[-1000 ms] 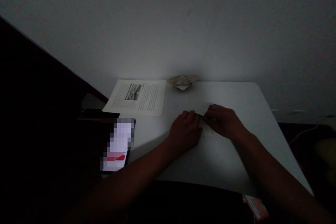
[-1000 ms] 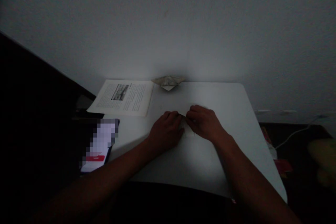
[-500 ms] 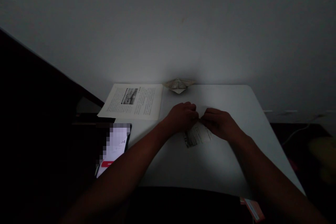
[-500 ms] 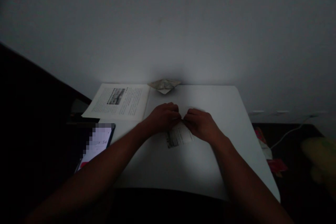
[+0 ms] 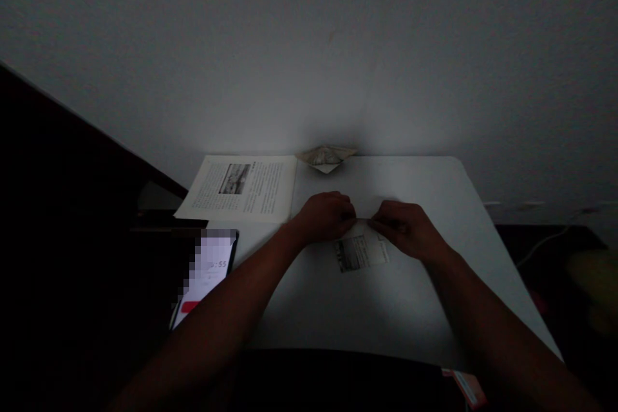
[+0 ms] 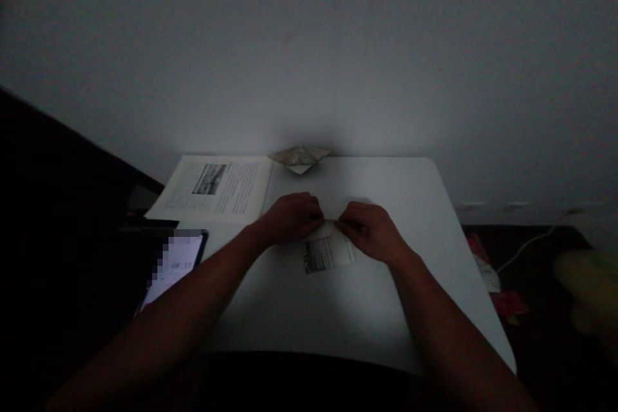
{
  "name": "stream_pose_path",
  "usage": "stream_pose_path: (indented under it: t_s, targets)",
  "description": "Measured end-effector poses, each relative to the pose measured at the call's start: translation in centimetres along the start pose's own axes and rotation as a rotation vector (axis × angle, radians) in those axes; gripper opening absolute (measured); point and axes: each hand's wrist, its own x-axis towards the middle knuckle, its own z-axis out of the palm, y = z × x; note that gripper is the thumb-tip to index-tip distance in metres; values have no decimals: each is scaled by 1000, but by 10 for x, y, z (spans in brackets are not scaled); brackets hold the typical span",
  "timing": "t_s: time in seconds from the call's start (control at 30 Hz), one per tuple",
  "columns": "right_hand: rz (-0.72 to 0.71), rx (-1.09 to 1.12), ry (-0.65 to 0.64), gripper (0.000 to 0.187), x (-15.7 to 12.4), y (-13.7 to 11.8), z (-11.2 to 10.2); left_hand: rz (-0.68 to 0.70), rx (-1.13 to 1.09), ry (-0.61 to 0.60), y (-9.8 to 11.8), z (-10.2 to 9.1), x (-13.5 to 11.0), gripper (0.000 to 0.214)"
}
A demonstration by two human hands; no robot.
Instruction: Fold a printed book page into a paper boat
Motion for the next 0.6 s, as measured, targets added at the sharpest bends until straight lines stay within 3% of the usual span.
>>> stream_pose_path:
  t_s: [0.3, 0.6]
  targets:
    - [84, 50, 24, 19, -2, 10, -5, -91, 28, 26, -13, 1, -12, 17]
    - [70, 92, 10, 20, 2, 4, -3, -79, -62, 61, 2, -5, -1, 17]
